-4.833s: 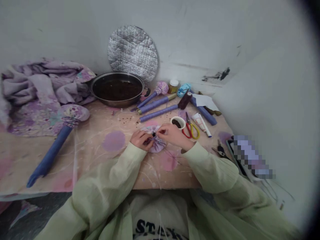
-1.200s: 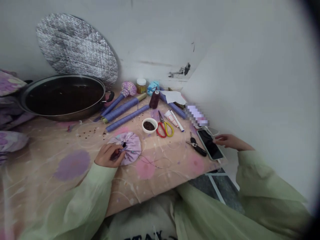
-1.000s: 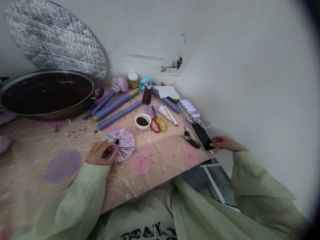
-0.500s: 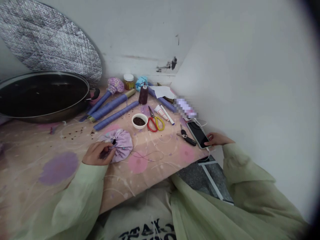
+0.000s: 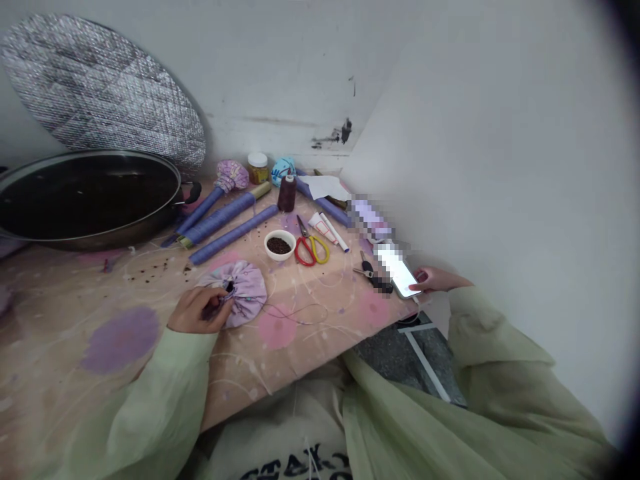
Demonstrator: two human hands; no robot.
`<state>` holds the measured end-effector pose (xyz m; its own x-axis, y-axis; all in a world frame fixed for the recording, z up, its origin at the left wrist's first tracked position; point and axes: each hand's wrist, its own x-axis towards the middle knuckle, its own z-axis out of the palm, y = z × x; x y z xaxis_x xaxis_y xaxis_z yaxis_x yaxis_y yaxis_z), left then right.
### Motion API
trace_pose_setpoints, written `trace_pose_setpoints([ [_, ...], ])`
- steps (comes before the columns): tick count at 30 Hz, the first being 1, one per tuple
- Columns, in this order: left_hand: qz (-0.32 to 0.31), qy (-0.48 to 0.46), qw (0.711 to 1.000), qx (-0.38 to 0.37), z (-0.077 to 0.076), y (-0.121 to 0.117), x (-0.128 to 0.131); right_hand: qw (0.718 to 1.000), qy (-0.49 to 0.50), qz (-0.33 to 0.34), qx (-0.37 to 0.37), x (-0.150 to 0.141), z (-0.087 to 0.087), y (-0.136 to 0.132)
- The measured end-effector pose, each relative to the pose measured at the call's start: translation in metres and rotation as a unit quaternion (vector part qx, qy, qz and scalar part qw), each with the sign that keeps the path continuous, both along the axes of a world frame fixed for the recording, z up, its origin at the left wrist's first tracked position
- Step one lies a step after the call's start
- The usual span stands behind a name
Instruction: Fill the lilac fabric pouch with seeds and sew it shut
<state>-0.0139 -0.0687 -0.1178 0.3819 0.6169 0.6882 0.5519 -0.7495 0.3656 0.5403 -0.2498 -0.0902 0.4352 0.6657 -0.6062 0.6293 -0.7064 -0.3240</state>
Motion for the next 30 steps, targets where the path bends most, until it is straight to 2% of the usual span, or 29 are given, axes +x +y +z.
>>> trace_pose_setpoints([
  [5, -0.014, -0.014, 1.000, 0.007, -0.001, 0.000, 0.000, 0.998, -0.007, 0.027, 0.050, -0.004, 0.005, -0.007],
  [9, -0.012, -0.007, 1.000, -0.006, -0.002, 0.001, -0.001, 0.998, -0.038, -0.010, 0.042, -0.016, 0.007, -0.008],
  [11, -0.014, -0.011, 1.000, -0.003, -0.003, 0.001, -0.001, 0.994, -0.088, -0.025, 0.057, -0.022, 0.009, -0.005],
  [15, -0.018, -0.015, 1.000, -0.008, -0.003, 0.001, -0.001, 0.950, -0.243, 0.000, 0.195, -0.035, 0.013, 0.011],
  [17, -0.011, -0.012, 1.000, -0.017, -0.001, 0.001, 0.000, 0.932, -0.251, 0.043, 0.257, -0.044, 0.013, 0.025],
  [19, -0.004, -0.005, 1.000, -0.020, 0.000, 0.000, 0.001, 0.927, -0.234, 0.085, 0.282, -0.053, 0.011, 0.039],
  [22, 0.003, -0.002, 1.000, -0.018, 0.002, -0.002, 0.002, 0.919, -0.247, 0.132, 0.276, -0.066, 0.005, 0.053],
  [25, 0.011, -0.004, 1.000, -0.015, 0.004, -0.004, 0.003, 0.913, -0.284, 0.163, 0.242, -0.071, 0.002, 0.054],
  [30, 0.008, 0.003, 1.000, -0.027, 0.004, -0.003, 0.001, 0.918, -0.294, 0.136, 0.227, -0.064, 0.009, 0.037],
])
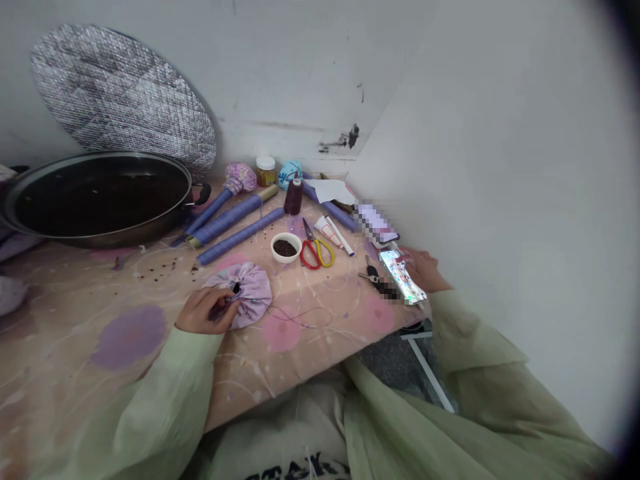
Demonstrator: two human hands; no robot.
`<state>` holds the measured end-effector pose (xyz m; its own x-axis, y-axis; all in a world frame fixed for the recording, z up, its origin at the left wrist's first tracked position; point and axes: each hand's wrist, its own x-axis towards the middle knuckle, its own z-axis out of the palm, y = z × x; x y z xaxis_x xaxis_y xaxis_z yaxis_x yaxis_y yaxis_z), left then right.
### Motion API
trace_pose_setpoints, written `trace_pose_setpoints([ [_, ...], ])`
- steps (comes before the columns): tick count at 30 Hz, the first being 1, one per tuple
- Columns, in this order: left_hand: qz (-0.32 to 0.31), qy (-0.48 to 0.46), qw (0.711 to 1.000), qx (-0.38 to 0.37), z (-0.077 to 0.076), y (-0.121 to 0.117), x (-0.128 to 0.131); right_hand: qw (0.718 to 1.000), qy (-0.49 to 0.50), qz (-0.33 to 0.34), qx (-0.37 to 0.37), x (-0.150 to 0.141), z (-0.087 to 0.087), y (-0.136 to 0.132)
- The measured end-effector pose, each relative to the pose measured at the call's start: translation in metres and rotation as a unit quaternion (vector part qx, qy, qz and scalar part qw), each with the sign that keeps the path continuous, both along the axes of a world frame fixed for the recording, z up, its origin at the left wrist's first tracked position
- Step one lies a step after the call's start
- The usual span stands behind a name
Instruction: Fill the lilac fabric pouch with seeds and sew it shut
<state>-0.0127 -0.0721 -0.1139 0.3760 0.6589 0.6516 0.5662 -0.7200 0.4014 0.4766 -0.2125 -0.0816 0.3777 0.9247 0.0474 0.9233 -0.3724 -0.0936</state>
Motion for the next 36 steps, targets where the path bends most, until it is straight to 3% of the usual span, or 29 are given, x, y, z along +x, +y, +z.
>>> trace_pose_setpoints([
  [4, -0.024, -0.003, 1.000, 0.004, -0.001, 0.003, -0.001, 0.999, 0.006, -0.027, 0.031, 0.002, 0.003, -0.021],
  [10, -0.017, -0.012, 0.999, 0.028, -0.001, 0.001, 0.000, 0.998, 0.008, -0.004, 0.069, -0.003, -0.007, -0.040],
  [14, -0.011, -0.010, 1.000, 0.014, -0.002, 0.001, 0.000, 0.997, 0.004, -0.004, 0.078, -0.005, -0.010, -0.038],
  [19, -0.016, -0.013, 1.000, 0.022, -0.005, 0.002, -0.001, 0.999, 0.021, -0.008, 0.037, -0.010, -0.009, -0.029],
  [25, -0.009, -0.012, 1.000, 0.008, -0.003, 0.001, -0.001, 0.994, 0.025, -0.014, 0.109, -0.008, -0.004, -0.032],
  [30, -0.041, -0.014, 0.999, 0.000, -0.001, 0.003, -0.001, 0.994, 0.019, -0.029, 0.099, -0.008, 0.000, -0.041],
  [36, -0.020, -0.003, 1.000, -0.005, -0.002, 0.002, -0.001, 0.994, 0.000, -0.043, 0.101, -0.009, -0.002, -0.046],
])
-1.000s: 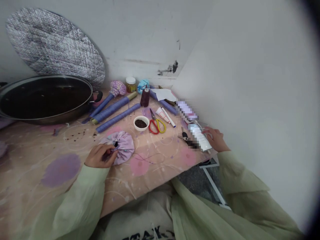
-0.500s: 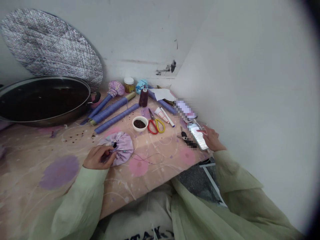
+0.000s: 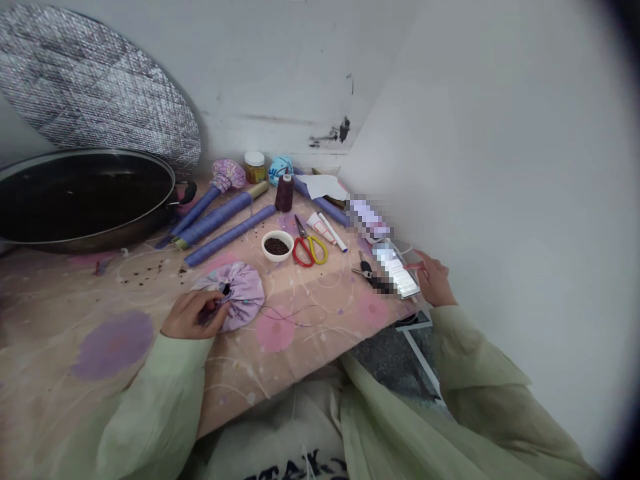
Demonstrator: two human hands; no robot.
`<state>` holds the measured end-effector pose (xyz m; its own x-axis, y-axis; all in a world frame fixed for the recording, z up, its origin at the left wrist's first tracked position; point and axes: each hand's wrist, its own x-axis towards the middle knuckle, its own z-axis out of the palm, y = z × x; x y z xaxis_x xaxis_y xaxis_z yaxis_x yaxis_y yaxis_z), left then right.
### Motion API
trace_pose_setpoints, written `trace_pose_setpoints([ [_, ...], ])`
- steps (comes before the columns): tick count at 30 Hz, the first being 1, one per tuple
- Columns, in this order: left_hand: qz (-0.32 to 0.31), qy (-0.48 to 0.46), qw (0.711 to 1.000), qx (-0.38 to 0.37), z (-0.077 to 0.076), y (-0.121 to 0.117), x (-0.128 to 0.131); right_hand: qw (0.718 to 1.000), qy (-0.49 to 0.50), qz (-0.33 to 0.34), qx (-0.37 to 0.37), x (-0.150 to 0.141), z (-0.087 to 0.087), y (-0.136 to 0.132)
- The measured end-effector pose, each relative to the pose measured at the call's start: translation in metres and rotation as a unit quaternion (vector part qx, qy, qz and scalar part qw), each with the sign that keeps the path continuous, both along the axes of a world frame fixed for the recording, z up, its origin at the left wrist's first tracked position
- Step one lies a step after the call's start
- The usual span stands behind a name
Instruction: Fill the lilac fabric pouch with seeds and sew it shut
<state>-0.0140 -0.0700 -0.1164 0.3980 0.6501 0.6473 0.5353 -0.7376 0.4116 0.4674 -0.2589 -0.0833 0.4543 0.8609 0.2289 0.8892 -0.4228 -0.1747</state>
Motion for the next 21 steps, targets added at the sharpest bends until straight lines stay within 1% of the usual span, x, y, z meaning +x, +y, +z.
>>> trace_pose_setpoints([
  [5, -0.008, -0.007, 1.000, -0.003, -0.003, 0.002, -0.001, 1.000, 0.007, 0.006, 0.010, 0.001, -0.002, 0.002],
  [9, -0.008, -0.009, 1.000, -0.013, -0.005, 0.003, -0.002, 1.000, 0.015, 0.000, 0.003, 0.001, -0.005, 0.006],
  [12, 0.001, -0.008, 1.000, -0.012, -0.004, 0.002, -0.002, 1.000, 0.021, -0.004, -0.009, 0.000, -0.006, 0.008],
  [17, -0.010, -0.022, 1.000, 0.007, 0.000, 0.001, 0.000, 1.000, 0.020, -0.013, -0.020, 0.000, -0.007, 0.010],
  [21, 0.001, -0.014, 1.000, 0.000, -0.001, 0.000, 0.000, 0.999, 0.028, -0.011, -0.032, 0.003, -0.008, 0.011],
])
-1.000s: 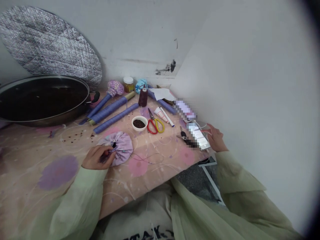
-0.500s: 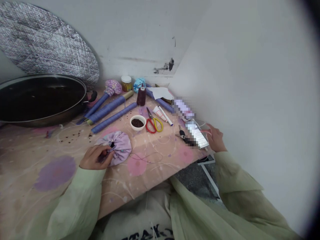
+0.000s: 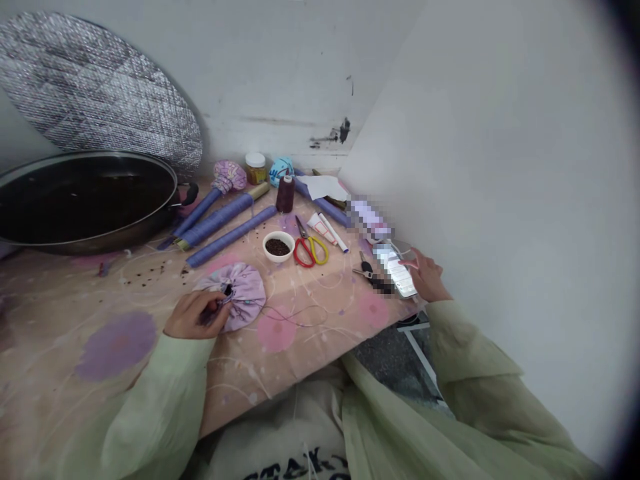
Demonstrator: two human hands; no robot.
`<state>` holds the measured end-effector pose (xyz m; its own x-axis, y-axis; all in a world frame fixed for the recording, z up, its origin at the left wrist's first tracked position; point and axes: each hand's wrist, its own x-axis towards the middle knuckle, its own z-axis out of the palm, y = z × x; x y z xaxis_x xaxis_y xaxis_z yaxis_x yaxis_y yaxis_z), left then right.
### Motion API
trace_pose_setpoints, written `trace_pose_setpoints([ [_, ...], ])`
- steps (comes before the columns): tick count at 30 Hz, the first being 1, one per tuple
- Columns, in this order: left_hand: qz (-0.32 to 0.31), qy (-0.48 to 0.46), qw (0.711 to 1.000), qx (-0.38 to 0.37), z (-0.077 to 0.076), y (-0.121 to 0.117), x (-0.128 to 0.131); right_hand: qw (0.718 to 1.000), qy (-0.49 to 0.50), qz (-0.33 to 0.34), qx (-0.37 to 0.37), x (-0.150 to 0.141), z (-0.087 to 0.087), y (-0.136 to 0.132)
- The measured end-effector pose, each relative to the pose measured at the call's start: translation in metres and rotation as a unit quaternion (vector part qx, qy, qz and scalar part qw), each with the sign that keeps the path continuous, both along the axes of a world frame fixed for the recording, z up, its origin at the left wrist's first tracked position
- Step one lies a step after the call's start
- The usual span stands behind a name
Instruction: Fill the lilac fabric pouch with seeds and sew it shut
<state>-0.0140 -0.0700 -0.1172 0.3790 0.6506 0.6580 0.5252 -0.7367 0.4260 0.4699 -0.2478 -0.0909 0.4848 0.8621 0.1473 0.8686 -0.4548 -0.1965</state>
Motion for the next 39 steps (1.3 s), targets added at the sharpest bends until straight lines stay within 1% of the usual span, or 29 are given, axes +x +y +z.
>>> trace_pose_setpoints([
  [3, -0.001, 0.002, 1.000, 0.001, -0.003, 0.001, -0.001, 1.000, -0.010, -0.011, 0.011, 0.001, 0.000, 0.000],
  [6, -0.009, 0.002, 1.000, 0.005, -0.006, 0.002, -0.002, 0.999, -0.015, -0.044, 0.015, -0.002, 0.000, 0.001],
  [10, -0.008, -0.006, 1.000, 0.008, -0.007, 0.002, -0.002, 0.996, 0.014, -0.082, -0.023, -0.014, -0.003, 0.005],
  [13, -0.001, -0.011, 1.000, 0.004, -0.005, 0.001, 0.000, 0.995, 0.010, -0.097, -0.034, -0.022, -0.004, 0.010],
  [16, -0.010, -0.012, 1.000, 0.005, -0.003, 0.001, 0.000, 0.991, 0.010, -0.114, -0.067, -0.026, -0.002, 0.016],
  [18, -0.015, -0.012, 1.000, 0.015, -0.004, 0.002, 0.000, 0.989, 0.003, -0.118, -0.088, -0.028, 0.000, 0.020],
  [21, -0.015, -0.007, 0.999, 0.030, -0.006, 0.004, -0.001, 0.987, -0.003, -0.126, -0.099, -0.029, 0.002, 0.024],
  [28, -0.006, -0.007, 1.000, 0.018, -0.005, 0.000, 0.001, 0.990, 0.008, -0.121, -0.077, -0.021, -0.006, 0.027],
  [33, 0.025, 0.012, 1.000, 0.001, -0.003, -0.004, 0.001, 0.989, 0.021, -0.124, -0.077, -0.014, -0.008, 0.028],
  [37, 0.010, 0.016, 0.999, 0.026, -0.006, -0.001, 0.001, 0.990, 0.048, -0.104, -0.083, -0.009, -0.005, 0.027],
  [39, 0.004, 0.017, 0.999, 0.030, -0.008, 0.001, 0.000, 0.990, 0.056, -0.105, -0.079, -0.005, -0.007, 0.026],
])
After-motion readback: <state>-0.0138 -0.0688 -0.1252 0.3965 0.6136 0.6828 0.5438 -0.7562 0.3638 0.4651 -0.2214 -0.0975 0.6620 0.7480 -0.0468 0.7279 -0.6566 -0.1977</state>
